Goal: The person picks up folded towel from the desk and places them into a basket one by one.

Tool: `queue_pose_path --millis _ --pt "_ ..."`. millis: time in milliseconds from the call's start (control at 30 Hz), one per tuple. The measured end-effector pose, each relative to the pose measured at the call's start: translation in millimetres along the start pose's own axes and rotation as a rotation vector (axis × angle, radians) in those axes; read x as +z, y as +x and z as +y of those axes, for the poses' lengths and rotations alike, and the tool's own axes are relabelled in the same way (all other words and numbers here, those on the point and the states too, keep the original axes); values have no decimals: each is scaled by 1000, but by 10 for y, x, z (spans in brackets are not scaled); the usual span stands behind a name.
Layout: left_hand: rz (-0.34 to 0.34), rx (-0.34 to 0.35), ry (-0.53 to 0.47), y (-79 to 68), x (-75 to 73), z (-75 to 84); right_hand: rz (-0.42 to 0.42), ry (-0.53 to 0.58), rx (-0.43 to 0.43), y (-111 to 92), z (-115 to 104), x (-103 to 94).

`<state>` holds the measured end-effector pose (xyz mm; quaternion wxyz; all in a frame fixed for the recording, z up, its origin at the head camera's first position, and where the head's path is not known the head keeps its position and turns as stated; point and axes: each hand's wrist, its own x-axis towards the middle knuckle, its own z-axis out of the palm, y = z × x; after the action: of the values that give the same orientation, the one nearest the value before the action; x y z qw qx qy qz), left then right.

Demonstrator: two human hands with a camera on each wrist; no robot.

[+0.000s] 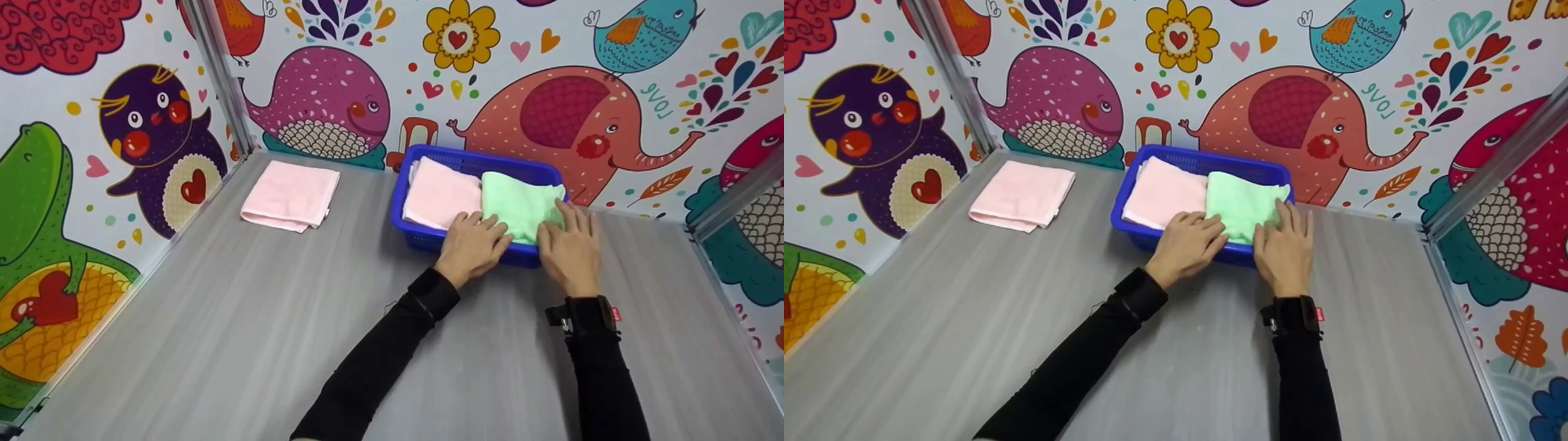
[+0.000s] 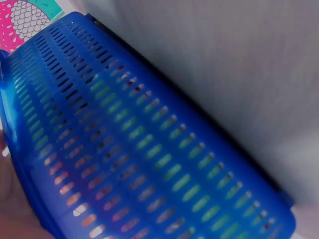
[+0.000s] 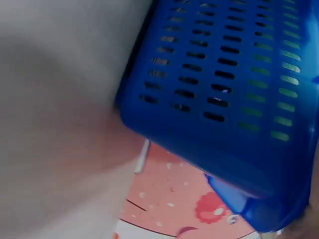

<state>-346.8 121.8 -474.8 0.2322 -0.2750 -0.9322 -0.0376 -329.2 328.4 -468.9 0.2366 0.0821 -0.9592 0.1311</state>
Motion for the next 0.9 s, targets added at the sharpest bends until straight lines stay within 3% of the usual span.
queue_pose_path --millis 100,200,400,567,767,900 --pt "-78 -18 -17 3 -17 13 -16 -38 -57 9 -61 20" --pt "-120 -19 -15 -1 -30 20 -89 -62 -78 10 -117 12" --pt "-124 5 -4 -3 -15 23 -189 -77 -46 28 -155 -29" --pt "-114 26 18 5 4 19 -211 -76 -26 30 -152 -37" --pt "-160 58 5 -5 -22 -32 -80 -42 -46 2 -125 61" --pt "-195 64 -175 -5 -158 -168 45 6 -59 -23 -80 115"
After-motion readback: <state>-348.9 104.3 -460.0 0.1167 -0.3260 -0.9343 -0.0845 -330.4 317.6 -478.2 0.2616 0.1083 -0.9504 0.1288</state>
